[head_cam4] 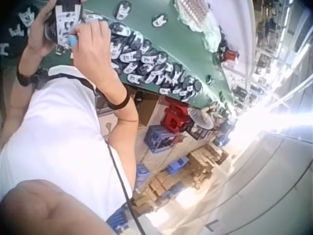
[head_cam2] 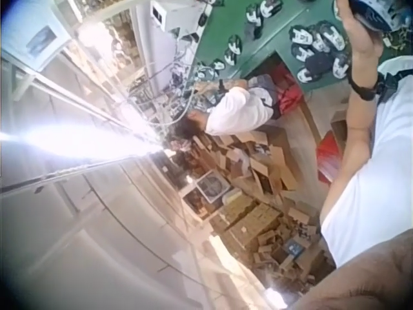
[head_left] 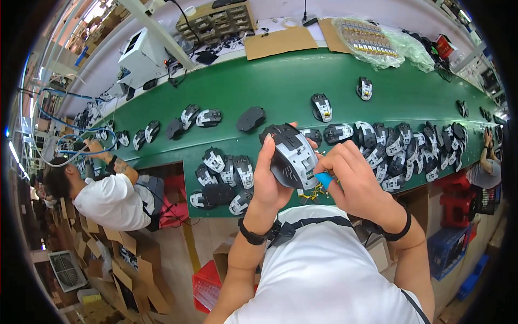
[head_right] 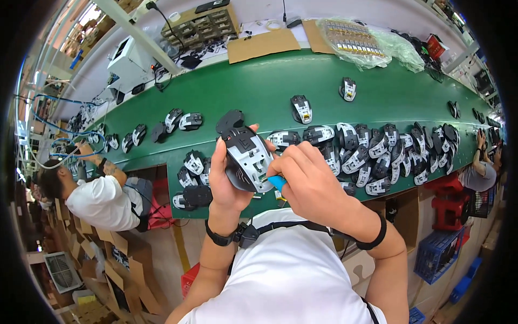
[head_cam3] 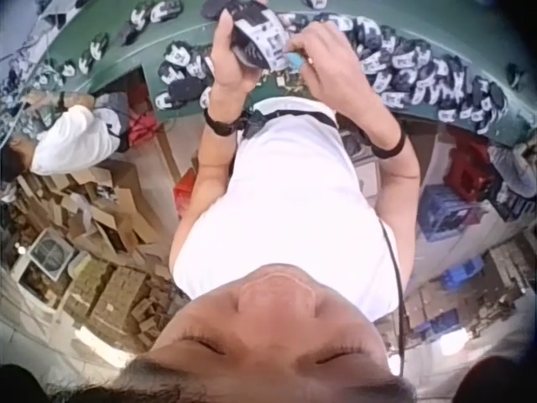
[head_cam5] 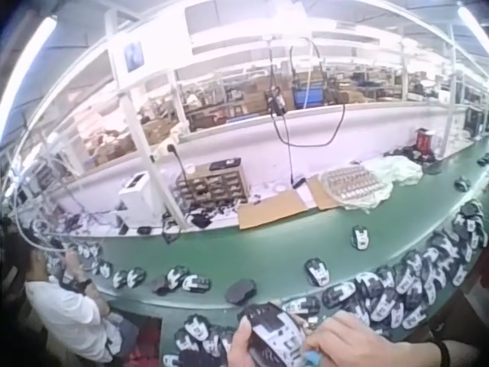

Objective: Assembling the internal and external components of computer mice on a production line.

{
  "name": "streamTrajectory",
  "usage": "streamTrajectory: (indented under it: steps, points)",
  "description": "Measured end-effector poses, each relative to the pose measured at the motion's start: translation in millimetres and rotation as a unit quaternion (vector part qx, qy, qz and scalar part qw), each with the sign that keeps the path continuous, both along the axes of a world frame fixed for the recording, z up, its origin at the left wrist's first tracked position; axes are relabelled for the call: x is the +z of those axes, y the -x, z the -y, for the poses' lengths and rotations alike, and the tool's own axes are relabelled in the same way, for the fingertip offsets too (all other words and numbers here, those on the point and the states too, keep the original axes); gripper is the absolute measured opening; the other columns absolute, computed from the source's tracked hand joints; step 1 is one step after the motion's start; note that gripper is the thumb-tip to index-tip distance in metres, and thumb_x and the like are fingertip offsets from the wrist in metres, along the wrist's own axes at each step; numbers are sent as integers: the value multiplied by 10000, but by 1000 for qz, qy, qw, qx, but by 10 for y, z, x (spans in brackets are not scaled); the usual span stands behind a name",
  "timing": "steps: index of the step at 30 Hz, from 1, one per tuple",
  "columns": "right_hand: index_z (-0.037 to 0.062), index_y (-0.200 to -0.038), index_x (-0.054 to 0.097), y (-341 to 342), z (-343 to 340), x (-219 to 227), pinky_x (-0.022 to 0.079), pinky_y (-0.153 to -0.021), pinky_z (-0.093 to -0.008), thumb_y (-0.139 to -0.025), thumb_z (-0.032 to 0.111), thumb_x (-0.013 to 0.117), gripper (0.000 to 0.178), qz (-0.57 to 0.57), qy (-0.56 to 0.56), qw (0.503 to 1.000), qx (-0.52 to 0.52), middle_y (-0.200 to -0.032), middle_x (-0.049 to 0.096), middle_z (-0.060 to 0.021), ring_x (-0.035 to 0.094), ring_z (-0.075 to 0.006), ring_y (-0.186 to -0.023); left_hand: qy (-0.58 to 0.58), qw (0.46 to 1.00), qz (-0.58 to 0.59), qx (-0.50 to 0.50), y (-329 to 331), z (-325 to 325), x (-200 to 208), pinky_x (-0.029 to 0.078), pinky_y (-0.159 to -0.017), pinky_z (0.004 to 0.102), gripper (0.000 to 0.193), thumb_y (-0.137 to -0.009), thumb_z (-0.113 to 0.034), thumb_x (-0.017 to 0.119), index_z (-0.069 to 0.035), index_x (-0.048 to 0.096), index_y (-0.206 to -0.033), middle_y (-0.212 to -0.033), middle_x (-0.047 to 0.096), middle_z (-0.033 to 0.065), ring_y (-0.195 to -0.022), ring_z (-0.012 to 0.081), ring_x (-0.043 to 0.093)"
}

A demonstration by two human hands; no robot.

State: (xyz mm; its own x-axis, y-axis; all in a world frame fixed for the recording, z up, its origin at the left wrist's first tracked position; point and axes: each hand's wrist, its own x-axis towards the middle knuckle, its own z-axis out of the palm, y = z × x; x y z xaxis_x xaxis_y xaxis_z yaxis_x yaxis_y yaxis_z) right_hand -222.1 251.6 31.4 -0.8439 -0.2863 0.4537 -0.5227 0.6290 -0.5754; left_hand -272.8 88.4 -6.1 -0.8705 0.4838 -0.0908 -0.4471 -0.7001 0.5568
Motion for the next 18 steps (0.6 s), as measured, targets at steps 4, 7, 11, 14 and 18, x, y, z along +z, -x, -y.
streamTrajectory:
  steps: [4,7,11,14,18]
  points:
    - [33,-898,571,77,17,22,405,-705,-377,-622,-93,568,303,-7,-15,999,50,-839,494,-109,469,-296,-773,-1,999,34,26,-71,17,3,505,-839,382,507,-978,-448,363,-41,455,-1264,-1053,613,199,-937,274,631]
    - [40,-883,594,88,30,1,419,-708,-386,-645,-82,596,268,26,6,998,62,-850,508,-112,478,-300,-774,-7,997,72,36,-111,40,-43,509,-833,364,491,-977,-441,380,-36,478,-1236,-1044,620,192,-939,250,631]
    - [35,-865,607,86,46,-50,423,-708,-375,-680,-76,620,216,74,49,993,82,-834,509,-111,482,-293,-754,-16,996,82,37,-126,57,-77,522,-805,352,496,-971,-461,400,-29,511,-1189,-1006,634,176,-931,246,634]
    - [24,-874,606,55,49,-59,414,-697,-362,-737,-42,630,154,130,80,984,86,-817,514,-105,475,-288,-754,-35,994,100,28,-141,58,-91,523,-803,354,495,-967,-475,413,-27,543,-1132,-974,643,151,-921,238,639]
    - [22,-875,606,54,70,-74,414,-699,-366,-739,-32,630,149,141,70,985,72,-821,515,-105,478,-288,-759,-16,994,102,31,-136,62,-145,523,-799,353,485,-965,-479,418,-35,547,-1112,-968,645,138,-917,237,640]
